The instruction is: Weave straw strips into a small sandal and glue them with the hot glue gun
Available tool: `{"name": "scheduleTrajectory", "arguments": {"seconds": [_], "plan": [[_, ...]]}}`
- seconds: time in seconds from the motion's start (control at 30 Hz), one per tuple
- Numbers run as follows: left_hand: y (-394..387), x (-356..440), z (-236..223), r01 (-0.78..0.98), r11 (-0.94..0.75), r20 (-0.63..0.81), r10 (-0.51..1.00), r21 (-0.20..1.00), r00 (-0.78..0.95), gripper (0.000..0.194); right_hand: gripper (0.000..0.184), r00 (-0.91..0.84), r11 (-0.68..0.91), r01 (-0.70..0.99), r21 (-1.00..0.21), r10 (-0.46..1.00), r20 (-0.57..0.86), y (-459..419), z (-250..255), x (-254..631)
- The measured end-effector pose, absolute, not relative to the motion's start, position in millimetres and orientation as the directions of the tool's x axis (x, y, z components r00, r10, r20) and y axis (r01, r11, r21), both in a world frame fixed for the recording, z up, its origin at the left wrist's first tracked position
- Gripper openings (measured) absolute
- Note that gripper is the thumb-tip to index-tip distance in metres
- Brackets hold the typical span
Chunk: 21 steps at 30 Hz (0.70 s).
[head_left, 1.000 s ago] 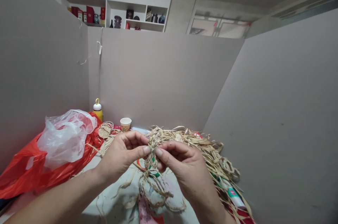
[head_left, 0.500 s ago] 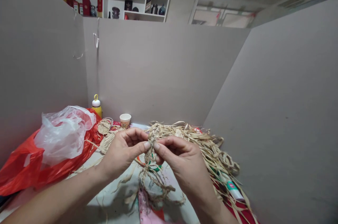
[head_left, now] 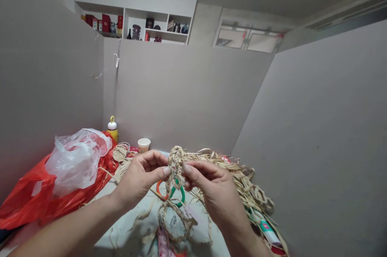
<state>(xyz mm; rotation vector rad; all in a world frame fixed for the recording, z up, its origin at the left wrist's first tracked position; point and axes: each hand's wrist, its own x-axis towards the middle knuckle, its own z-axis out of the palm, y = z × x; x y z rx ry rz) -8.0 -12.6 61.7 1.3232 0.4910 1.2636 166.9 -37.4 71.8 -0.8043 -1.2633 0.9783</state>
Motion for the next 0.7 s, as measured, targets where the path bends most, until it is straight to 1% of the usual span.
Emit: {"name": "scheduleTrajectory", "arguments": {"seconds": [0.17,0.37,0.47,0.53,0.7], "plan": [[-16.1,-4.4,62.4,-0.361,-0.220,0.350,0.869,0.906,0.349,0.018,0.019,0.000,0.382,-0.099,-0.919,0.923,0.384,-42.1,75.2,165.8],[-14.4,-12.8,71.2,-0.302,-0.189,0.311,0.846,0.935,0.433,0.018,0.016,0.004,0.414,-0.060,-0.909,0.910,0.414,-45.1,75.8,164.7],[-13.4,-16.4,73.1,-0.266,-0.167,0.278,0.840,0.949,0.467,0.023,0.014,-0.018,0.428,-0.039,-0.903,0.903,0.429,-46.6,74.8,163.6],[-12.9,-16.9,72.8,-0.270,-0.160,0.273,0.843,0.950,0.463,0.025,0.014,-0.021,0.436,-0.018,-0.900,0.900,0.436,-47.8,73.7,162.3],[-10.9,-16.6,70.8,-0.318,-0.139,0.282,0.838,0.938,0.466,0.019,0.012,-0.037,0.454,0.026,-0.891,0.891,0.453,-49.1,72.2,160.3]]}}
